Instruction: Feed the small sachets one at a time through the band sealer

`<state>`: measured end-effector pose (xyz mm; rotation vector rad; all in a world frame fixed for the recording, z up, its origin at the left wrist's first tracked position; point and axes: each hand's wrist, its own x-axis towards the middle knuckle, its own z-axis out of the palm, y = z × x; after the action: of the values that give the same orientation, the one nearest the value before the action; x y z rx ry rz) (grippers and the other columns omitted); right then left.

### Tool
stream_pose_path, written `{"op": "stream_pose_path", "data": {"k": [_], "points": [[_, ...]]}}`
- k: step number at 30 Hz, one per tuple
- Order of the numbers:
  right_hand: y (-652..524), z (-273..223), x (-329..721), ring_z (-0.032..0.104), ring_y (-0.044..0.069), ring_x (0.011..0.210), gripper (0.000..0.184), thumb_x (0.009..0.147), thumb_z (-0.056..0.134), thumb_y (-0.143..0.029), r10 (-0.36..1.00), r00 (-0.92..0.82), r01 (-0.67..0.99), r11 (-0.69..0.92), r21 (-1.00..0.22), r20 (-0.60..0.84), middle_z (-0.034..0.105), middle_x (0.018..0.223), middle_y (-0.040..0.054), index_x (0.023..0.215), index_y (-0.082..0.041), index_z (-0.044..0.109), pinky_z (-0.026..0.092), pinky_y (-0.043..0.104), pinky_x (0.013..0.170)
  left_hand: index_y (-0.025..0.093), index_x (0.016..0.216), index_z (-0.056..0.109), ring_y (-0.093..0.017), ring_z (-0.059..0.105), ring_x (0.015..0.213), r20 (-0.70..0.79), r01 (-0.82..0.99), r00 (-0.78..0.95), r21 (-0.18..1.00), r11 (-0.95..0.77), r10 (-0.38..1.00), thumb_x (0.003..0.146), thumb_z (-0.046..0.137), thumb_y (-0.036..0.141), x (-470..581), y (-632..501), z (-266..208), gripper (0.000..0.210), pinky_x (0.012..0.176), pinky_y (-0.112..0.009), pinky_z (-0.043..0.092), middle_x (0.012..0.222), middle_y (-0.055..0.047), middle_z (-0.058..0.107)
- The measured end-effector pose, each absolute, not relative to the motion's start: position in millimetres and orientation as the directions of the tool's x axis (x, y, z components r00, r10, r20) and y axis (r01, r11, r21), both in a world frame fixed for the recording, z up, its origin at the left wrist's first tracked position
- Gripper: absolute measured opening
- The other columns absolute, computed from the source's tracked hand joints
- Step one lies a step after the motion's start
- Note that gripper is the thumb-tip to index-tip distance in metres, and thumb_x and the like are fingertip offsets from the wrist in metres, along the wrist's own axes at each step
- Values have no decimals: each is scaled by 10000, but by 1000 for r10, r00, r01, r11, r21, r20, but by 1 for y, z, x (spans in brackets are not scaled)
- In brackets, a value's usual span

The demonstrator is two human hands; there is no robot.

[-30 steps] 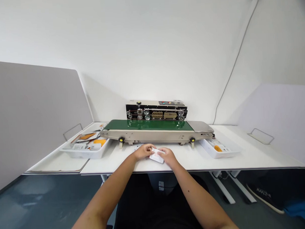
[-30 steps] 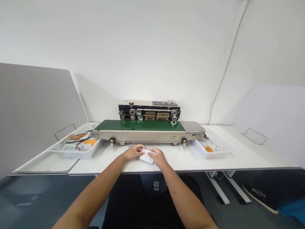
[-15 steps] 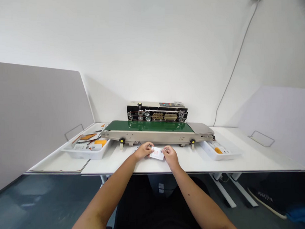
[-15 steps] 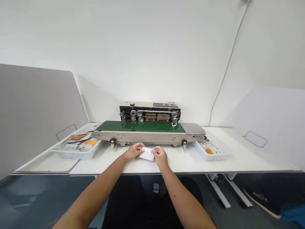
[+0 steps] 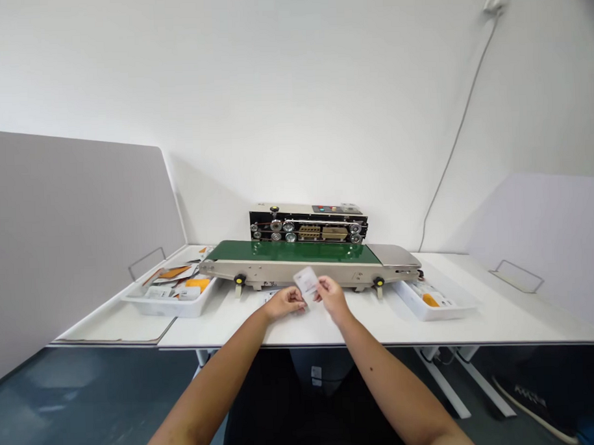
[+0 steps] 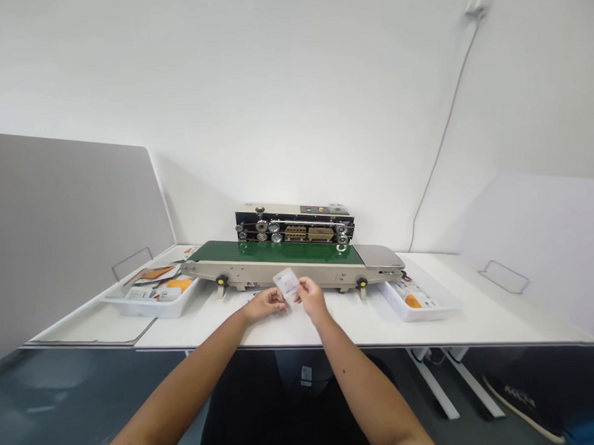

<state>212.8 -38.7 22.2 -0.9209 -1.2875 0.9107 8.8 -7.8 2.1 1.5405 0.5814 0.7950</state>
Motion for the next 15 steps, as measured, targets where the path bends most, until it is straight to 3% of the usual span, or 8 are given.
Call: {"op": "stream_pose_path", "data": {"k": [5,8,11,15], "points": [[2,94,293,454,89,403,327,771,654,-430,810,455,-21,424,-905,369,573,552,-56,986,-190,597,330,186,397,144,899,555,-176,716,738,142,-37,623,988,-152,769,745,826,506,7,-7,2,478,651,-265,526,892,-103,738],[25,122,343,474,105,420,192,774,606,-313,688,685,-22,351,-936,242,560,529,-40,908,-176,603,335,197,393,147,906,549,-174,721,745,151,-37,626,986,-165,765,757,811,520,6,-7,2,479,631,-249,514,909,-102,736],[43,134,367,472,126,399,89,741,607,-224,694,708,-48,231,-972,130,530,471,-23,811,-175,583,319,216,360,148,901,544,-173,721,739,156,-37,625,985,-171,765,765,800,534,6,-7,1,483,623,-246,511,909,-100,734],[61,139,363,479,128,377,82,741,620,-164,787,615,-88,120,-989,41,528,453,-12,773,-186,548,366,217,361,150,895,542,-176,719,743,169,-50,634,983,-179,754,754,803,547,7,-7,1,496,653,-264,522,885,-99,731]]}}
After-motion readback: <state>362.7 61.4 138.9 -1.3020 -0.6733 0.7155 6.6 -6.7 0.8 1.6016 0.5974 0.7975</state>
